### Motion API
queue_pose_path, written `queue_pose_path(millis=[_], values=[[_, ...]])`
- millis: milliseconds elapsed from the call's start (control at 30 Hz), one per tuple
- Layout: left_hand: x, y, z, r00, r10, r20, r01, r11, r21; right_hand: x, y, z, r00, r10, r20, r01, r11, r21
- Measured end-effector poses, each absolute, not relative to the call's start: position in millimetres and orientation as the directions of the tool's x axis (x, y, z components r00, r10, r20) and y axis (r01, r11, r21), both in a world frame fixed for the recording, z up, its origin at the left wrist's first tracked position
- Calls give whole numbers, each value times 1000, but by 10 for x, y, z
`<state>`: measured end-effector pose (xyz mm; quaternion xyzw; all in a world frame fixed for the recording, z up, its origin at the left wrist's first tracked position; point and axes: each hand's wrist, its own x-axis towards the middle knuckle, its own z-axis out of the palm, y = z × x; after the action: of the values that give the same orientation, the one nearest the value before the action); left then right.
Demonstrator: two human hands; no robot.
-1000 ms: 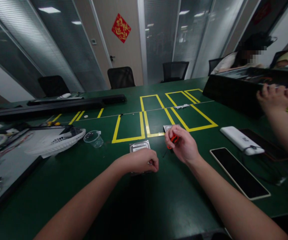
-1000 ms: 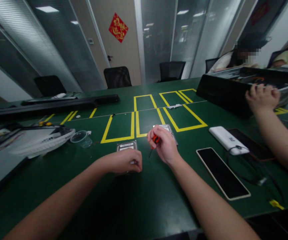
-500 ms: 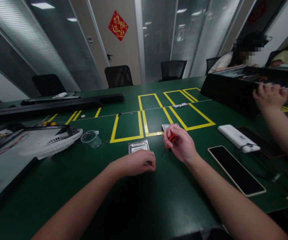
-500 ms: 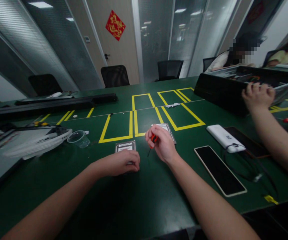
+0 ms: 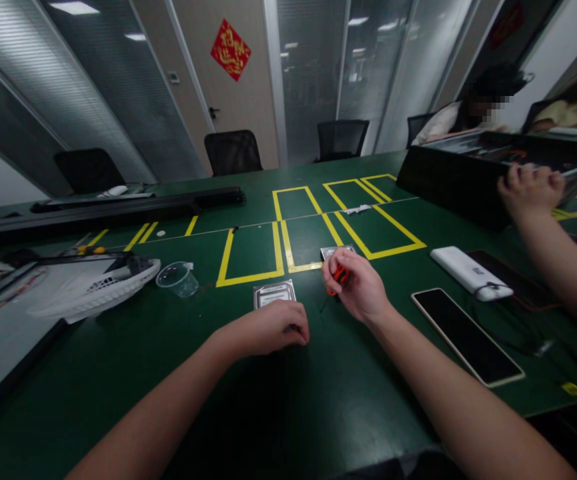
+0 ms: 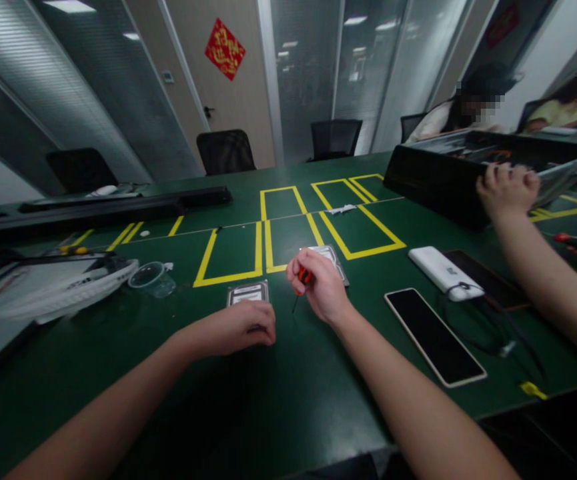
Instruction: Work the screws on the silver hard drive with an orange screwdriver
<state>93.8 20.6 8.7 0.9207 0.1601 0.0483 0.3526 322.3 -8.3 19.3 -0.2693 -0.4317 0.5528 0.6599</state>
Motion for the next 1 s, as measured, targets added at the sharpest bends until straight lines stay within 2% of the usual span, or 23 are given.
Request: queue_pose_path(millis=[367, 1000], values=[[961, 227, 90, 916, 387, -104, 356, -668, 653, 3221, -93, 193, 15, 962, 272, -477, 246, -844], [1028, 255, 127, 891, 421, -172, 420, -619, 664, 3230, -92, 204, 5, 964, 266, -472, 237, -849]])
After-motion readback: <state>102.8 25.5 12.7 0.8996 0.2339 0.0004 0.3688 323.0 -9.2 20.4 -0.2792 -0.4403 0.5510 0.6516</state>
